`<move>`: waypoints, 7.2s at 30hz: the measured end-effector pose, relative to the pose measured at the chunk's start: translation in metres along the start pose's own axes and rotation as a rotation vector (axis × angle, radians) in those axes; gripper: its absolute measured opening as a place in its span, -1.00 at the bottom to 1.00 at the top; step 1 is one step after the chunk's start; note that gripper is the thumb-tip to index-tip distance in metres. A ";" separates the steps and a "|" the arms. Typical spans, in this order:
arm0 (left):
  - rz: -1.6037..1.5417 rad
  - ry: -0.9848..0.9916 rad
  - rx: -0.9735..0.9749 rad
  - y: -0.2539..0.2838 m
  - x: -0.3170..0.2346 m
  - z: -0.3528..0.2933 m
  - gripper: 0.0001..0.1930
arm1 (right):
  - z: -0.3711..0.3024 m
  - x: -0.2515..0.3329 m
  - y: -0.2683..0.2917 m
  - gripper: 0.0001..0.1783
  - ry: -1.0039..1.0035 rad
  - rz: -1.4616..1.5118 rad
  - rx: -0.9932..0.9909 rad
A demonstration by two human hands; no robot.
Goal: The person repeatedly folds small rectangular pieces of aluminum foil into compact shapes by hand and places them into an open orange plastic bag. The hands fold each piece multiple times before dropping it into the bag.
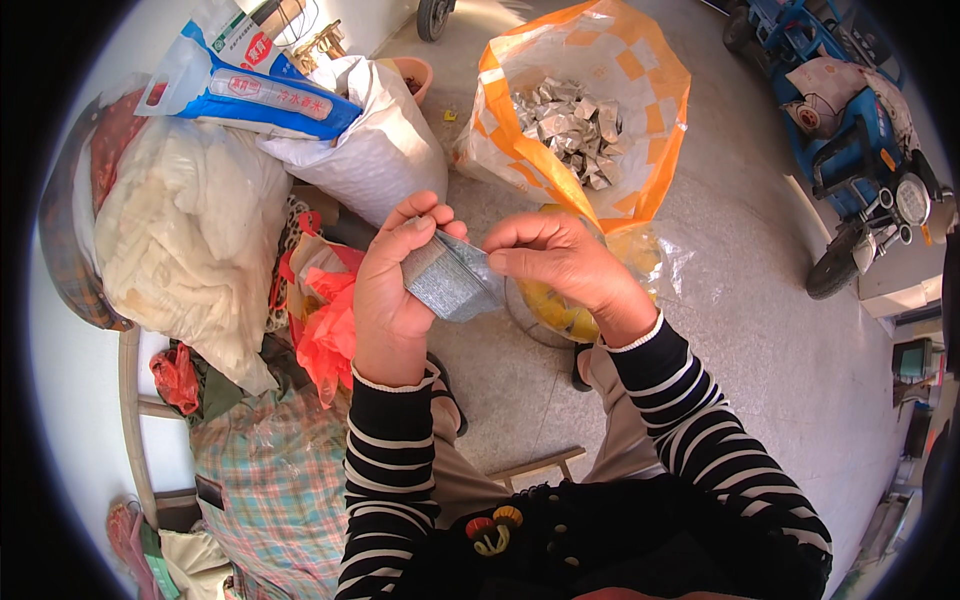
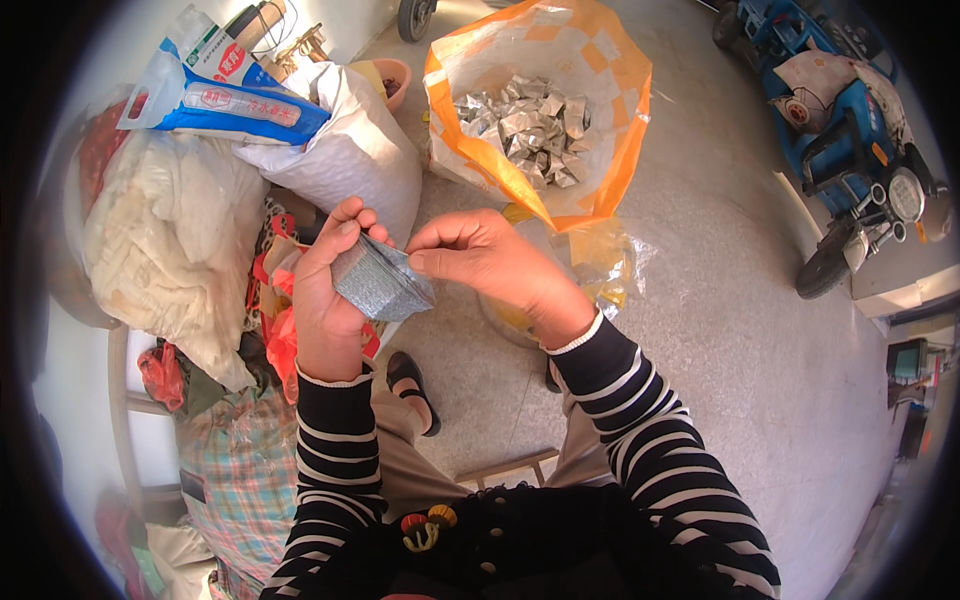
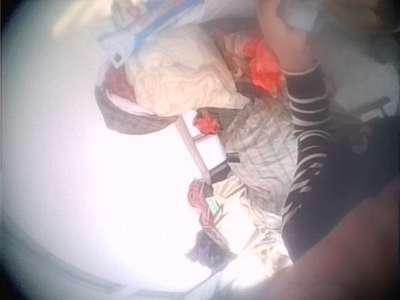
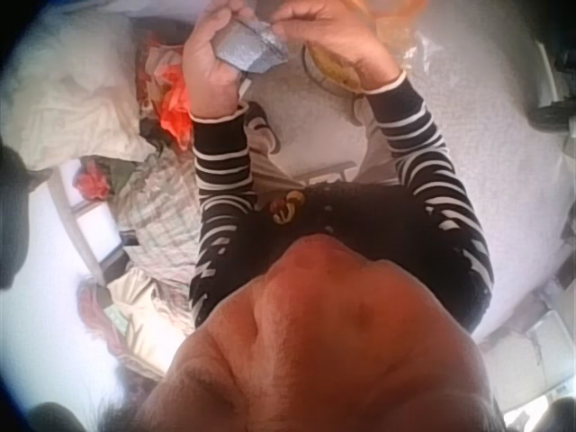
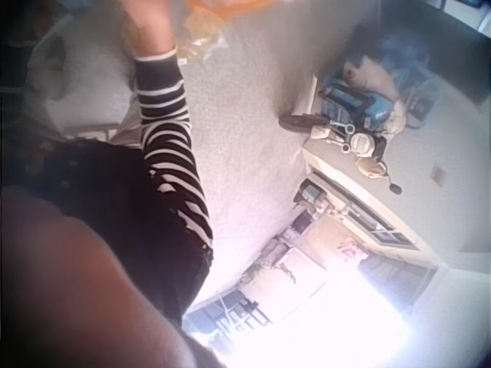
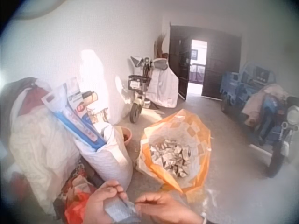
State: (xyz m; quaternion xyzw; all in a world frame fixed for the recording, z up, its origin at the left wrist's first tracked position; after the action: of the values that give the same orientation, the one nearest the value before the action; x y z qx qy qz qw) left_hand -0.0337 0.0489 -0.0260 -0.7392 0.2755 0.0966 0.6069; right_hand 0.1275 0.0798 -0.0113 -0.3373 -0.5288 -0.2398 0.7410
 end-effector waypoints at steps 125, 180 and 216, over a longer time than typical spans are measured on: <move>-0.009 0.014 0.030 0.014 0.008 0.011 -0.75 | 0.004 0.047 0.061 -0.62 0.529 -0.947 -0.378; 0.586 0.051 -0.138 -0.006 0.012 -0.002 -0.85 | -0.001 0.006 0.009 -0.89 0.101 0.084 0.047; 0.170 0.060 0.209 0.006 0.013 0.003 -0.81 | -0.002 -0.028 0.014 -0.88 0.022 0.606 -0.103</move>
State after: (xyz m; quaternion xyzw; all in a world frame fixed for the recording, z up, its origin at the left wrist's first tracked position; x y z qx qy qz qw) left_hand -0.0260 0.0469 -0.0382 -0.6485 0.3636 0.0961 0.6618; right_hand 0.1297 0.0872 -0.0419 -0.5142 -0.3832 -0.0380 0.7664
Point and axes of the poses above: each hand's wrist, its own z-axis towards the middle knuckle, its own y-axis out of the back of the hand, x = y × z, the point moved 5 cm from there along z, towards the middle knuckle, and after that the axes turned 15 degrees about y, right-handed, at the moved point
